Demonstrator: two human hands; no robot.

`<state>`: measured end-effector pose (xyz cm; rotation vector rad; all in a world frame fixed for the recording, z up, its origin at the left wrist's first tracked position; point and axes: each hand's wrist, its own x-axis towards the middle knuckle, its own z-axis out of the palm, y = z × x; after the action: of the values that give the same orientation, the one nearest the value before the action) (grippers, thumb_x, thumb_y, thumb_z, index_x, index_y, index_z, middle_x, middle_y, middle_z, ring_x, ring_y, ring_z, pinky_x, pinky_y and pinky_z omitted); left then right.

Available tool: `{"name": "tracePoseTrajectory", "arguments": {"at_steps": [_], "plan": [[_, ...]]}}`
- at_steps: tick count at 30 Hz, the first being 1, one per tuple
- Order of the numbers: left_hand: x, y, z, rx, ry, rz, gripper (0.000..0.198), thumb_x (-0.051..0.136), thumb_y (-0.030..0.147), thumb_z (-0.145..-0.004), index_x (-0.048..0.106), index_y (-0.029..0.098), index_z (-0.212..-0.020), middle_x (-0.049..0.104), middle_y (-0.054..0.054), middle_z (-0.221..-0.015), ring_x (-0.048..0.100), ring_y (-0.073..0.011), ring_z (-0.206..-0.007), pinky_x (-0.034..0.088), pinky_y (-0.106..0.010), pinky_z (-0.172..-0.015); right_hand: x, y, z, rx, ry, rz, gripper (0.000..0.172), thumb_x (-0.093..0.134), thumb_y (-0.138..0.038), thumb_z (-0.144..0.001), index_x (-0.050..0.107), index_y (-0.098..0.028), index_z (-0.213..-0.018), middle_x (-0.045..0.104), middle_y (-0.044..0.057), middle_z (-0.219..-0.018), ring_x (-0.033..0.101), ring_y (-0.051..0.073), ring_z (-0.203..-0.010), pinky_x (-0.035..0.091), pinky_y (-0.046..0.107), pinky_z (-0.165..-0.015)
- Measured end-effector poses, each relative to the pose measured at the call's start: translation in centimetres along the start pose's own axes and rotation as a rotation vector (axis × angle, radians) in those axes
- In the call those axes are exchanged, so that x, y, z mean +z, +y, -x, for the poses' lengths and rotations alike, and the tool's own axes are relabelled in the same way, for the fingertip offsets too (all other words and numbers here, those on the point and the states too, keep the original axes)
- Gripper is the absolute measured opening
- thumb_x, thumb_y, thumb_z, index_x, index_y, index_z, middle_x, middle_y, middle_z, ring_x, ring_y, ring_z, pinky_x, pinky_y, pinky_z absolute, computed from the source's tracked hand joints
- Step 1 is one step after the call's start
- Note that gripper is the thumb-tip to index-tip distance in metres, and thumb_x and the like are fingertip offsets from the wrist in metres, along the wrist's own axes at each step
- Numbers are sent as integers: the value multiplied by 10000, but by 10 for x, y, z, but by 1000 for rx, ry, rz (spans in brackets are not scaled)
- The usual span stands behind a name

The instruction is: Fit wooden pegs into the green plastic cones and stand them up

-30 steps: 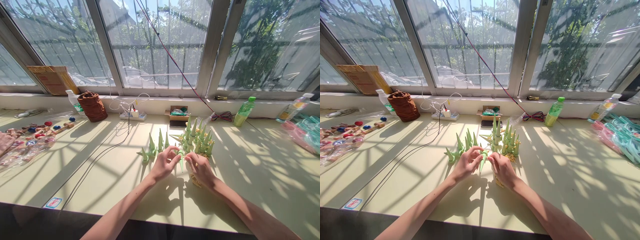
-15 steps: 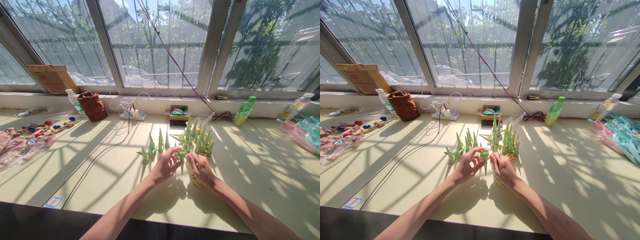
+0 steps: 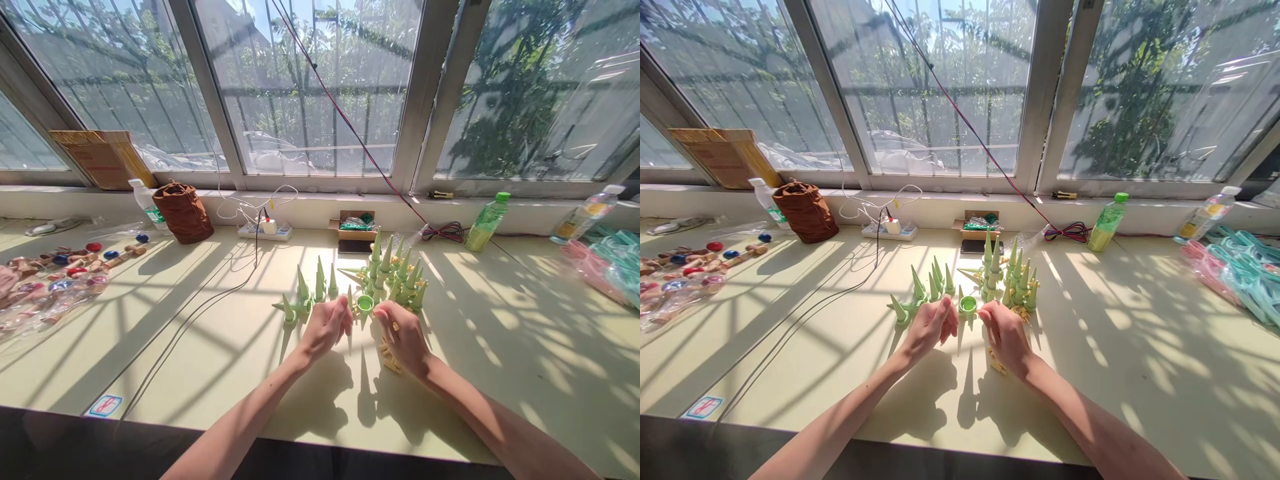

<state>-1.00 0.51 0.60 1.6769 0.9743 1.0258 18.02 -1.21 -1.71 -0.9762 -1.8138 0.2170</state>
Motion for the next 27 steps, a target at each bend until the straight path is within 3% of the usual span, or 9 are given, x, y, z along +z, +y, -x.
{"name": "tracePoseTrajectory", "arguments": {"at_steps": [4, 8, 14, 20, 27], "plan": [[1, 0, -2, -217, -166, 131, 759, 310, 725, -914, 587, 122, -546, 587, -53, -457, 407, -67, -292, 262, -189, -326, 1, -2, 1, -64, -61, -29, 266, 407, -285, -1033, 530, -196, -814, 513, -16, -685, 466, 115, -575, 378, 219, -569], [-1, 1, -2, -264, -227, 199, 752, 344, 726, -908, 638, 102, -610, 650, -82, -543, 455, -75, -318, 277, -187, -317, 2, 0, 2, -63, -70, -39, 282, 395, -288, -1038, 523, -198, -803, 517, -19, -679, 461, 112, -565, 367, 219, -560], [-5, 0, 1, -217, -290, 251, 599, 429, 642, -932, 627, 112, -738, 662, -57, -649, 498, -74, -377, 315, -180, -344, 2, 2, 2, -24, -55, -72, 316, 393, -299, -1036, 472, -200, -746, 467, -37, -617, 414, 102, -515, 329, 217, -512], [-6, 1, 1, -157, -306, 178, 401, 572, 554, -898, 570, 160, -970, 529, 53, -536, 492, -84, -399, 346, -174, -381, 1, 2, 1, -3, -73, -68, 316, 374, -260, -1030, 419, -211, -721, 405, -53, -585, 377, 98, -482, 316, 217, -498], [-5, -1, 2, 20, -237, -33, 376, 636, 406, -879, 547, 162, -1150, 642, -43, -930, 572, -87, -536, 487, -224, -479, 1, 5, 1, 22, -89, -68, 315, 356, -237, -1026, 333, -225, -713, 374, -61, -588, 360, 96, -476, 307, 220, -496]]}}
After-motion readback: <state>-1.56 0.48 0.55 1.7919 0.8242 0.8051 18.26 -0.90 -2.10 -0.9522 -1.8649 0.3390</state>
